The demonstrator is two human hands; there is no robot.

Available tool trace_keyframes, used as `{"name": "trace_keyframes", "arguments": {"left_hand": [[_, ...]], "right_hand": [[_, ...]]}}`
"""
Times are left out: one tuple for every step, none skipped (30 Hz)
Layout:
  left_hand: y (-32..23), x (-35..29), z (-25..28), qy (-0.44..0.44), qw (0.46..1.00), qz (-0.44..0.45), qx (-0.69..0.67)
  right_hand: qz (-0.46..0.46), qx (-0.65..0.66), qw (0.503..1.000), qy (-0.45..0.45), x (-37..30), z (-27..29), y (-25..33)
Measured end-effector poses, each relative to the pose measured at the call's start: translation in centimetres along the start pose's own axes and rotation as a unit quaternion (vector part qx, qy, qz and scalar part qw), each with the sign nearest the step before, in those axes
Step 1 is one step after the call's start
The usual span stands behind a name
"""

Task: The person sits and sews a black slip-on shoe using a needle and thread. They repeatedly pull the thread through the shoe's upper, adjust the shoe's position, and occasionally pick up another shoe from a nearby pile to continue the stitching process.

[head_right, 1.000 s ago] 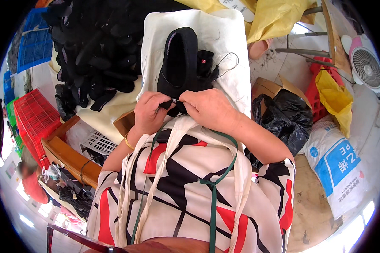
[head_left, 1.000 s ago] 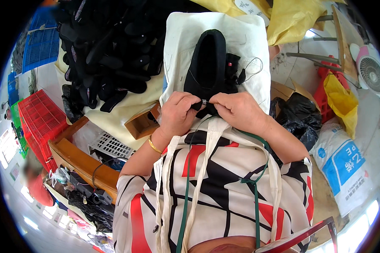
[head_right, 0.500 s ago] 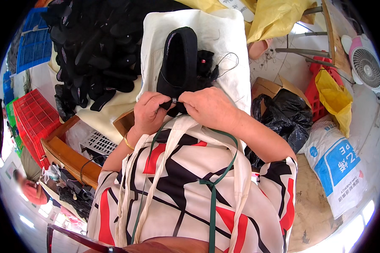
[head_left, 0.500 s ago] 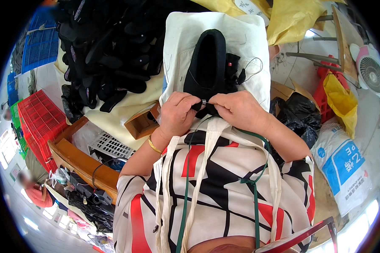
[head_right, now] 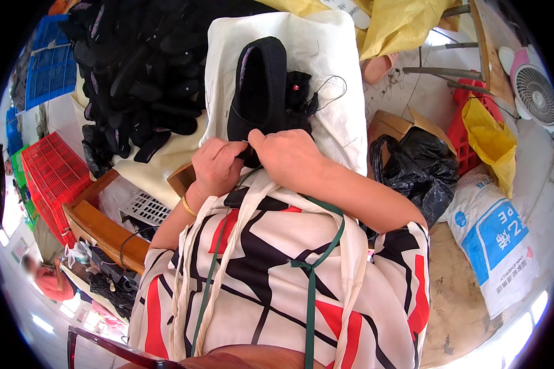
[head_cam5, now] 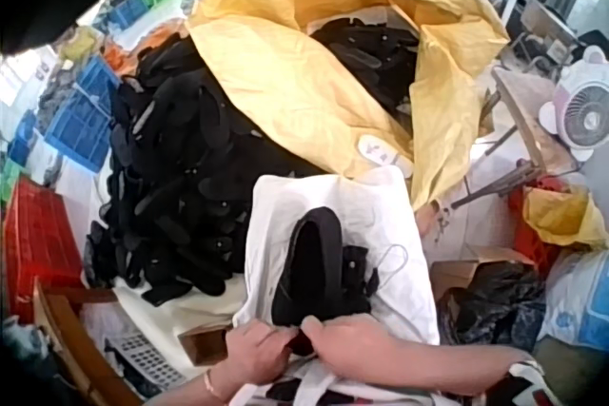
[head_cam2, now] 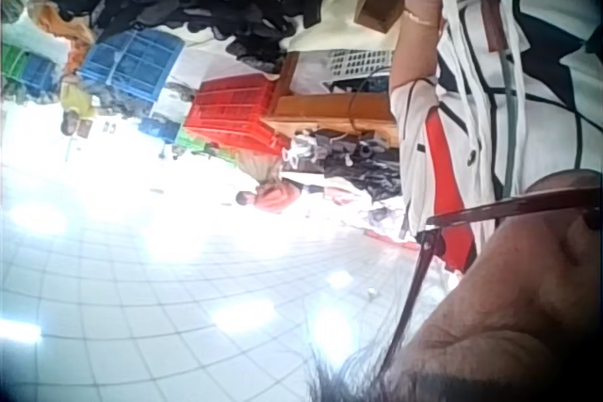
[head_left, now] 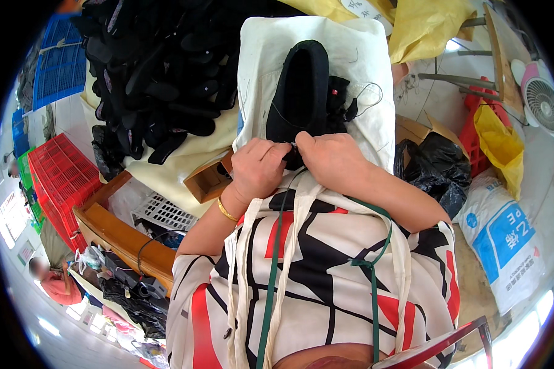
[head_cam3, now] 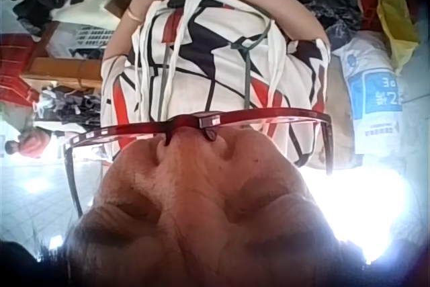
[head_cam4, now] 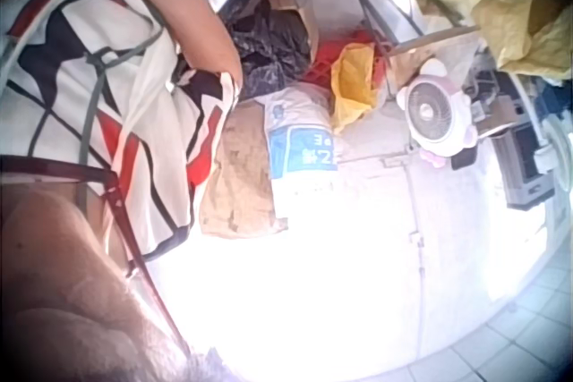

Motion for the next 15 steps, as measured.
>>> {"name": "trace_keyframes", "arguments": {"left_hand": [[0.1,-0.1,0.0,-0.005,1.000,0.004,-0.003],[0.2,-0.3,0.0,-0.011,1.000,0.008,-0.006],[0.4,-0.5,0.0,-0.017,1.000,0.013,-0.008],[0.5,-0.6,0.0,-0.021,0.999,0.034,-0.023],[0.5,-0.9,-0.1,-0.024,0.998,0.054,-0.038],[0.6,-1.1,-0.2,-0.027,0.995,0.074,-0.054],[0.7,-1.3,-0.3,-0.029,0.992,0.091,-0.076],[0.9,-1.5,-0.5,-0.032,0.989,0.108,-0.099],[1.1,-1.7,-0.7,-0.035,0.984,0.124,-0.121],[1.3,-1.9,-0.9,-0.031,0.980,0.137,-0.141],[1.4,-2.1,-1.1,-0.027,0.975,0.149,-0.161],[1.6,-2.1,-1.3,-0.022,0.970,0.161,-0.181],[1.5,-2.1,-1.3,-0.020,0.971,0.154,-0.184],[1.5,-2.0,-1.3,-0.018,0.971,0.147,-0.187],[1.4,-1.9,-1.4,-0.016,0.971,0.139,-0.192]], "right_hand": [[-0.003,0.001,1.000,-0.002,0.0,-0.1,-0.1],[-0.007,0.002,1.000,-0.005,-0.1,-0.2,-0.2],[-0.007,0.007,1.000,-0.016,-0.3,-0.3,-0.2],[-0.008,0.013,0.999,-0.028,-0.6,-0.4,-0.2],[-0.008,0.019,0.999,-0.039,-0.8,-0.6,-0.3],[-0.007,0.024,0.998,-0.049,-0.8,-0.7,-0.4],[-0.005,0.029,0.998,-0.059,-0.9,-0.9,-0.5],[-0.003,0.034,0.997,-0.069,-0.9,-0.9,-0.5],[-0.014,0.042,0.997,-0.061,-0.9,-1.0,-0.6],[-0.026,0.050,0.997,-0.052,-0.9,-1.0,-0.6],[-0.037,0.058,0.997,-0.044,-0.9,-1.1,-0.7],[-0.058,0.086,0.993,-0.047,-0.8,-0.9,-0.7],[-0.079,0.115,0.989,-0.050,-0.7,-0.7,-0.6],[-0.101,0.143,0.983,-0.053,-0.6,-0.5,-0.6],[-0.104,0.168,0.979,-0.056,-0.4,-0.5,-0.6]]}}
Point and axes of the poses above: each hand's wrist, its own x-axis towards the middle knuckle, its own z-axis out of the back of the hand, y = z × x, the point moved 5 cm from there along x, towards the middle knuckle, and after that the axes turned 5 degrees about z, right-handed, at the moved point
